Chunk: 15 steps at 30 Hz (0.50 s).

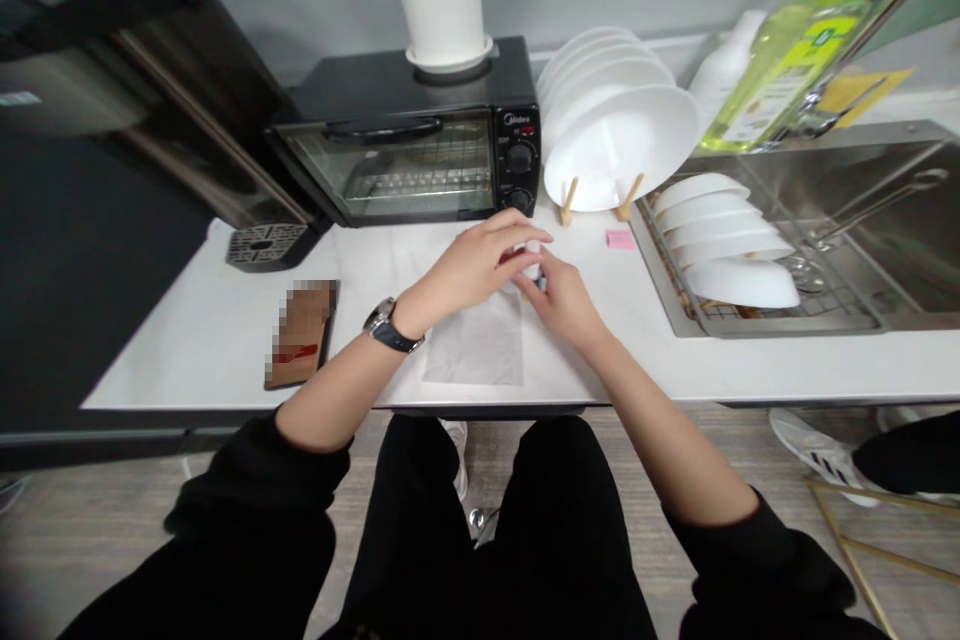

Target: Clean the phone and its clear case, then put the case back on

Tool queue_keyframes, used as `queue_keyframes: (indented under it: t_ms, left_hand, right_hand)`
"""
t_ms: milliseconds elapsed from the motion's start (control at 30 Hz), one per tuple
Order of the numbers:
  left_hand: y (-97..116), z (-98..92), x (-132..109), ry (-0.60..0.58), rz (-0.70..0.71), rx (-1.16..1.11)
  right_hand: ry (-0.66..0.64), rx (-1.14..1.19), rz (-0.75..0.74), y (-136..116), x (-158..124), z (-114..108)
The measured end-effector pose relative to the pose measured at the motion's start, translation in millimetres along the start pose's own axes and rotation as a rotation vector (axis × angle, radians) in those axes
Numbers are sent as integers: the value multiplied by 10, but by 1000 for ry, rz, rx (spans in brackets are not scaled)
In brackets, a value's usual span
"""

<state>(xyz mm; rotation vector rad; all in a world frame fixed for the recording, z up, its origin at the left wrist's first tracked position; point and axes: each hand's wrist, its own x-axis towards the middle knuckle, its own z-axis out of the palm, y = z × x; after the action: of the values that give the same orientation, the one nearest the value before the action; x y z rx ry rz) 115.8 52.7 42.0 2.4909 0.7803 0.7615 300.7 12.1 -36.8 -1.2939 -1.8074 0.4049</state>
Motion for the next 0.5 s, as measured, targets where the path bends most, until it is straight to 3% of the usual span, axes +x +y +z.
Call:
queue_keyframes:
  t_ms: [100,267,367,433,467,500]
  left_hand:
    - [119,30,-132,19,31,8]
    - [283,213,-266,172,-221,57]
    - [162,118,-192,420,-347,30]
    - [11,9,-106,590,-342,-31]
    - [-65,-21,-57,581,-301,-70]
    - [-133,-21,-7,497,-265,-119]
  right_hand:
    - [-64,-23,-40,-131,-175,-96]
    - [9,-172,29,-251,-324,-82]
    - [62,-254,87,-286,-440,-40]
    - [70,-259,108,-277,-534,-57]
    - [68,-247,115,-260,-574,-82]
    - [66,-227,120,-237,-604,-116]
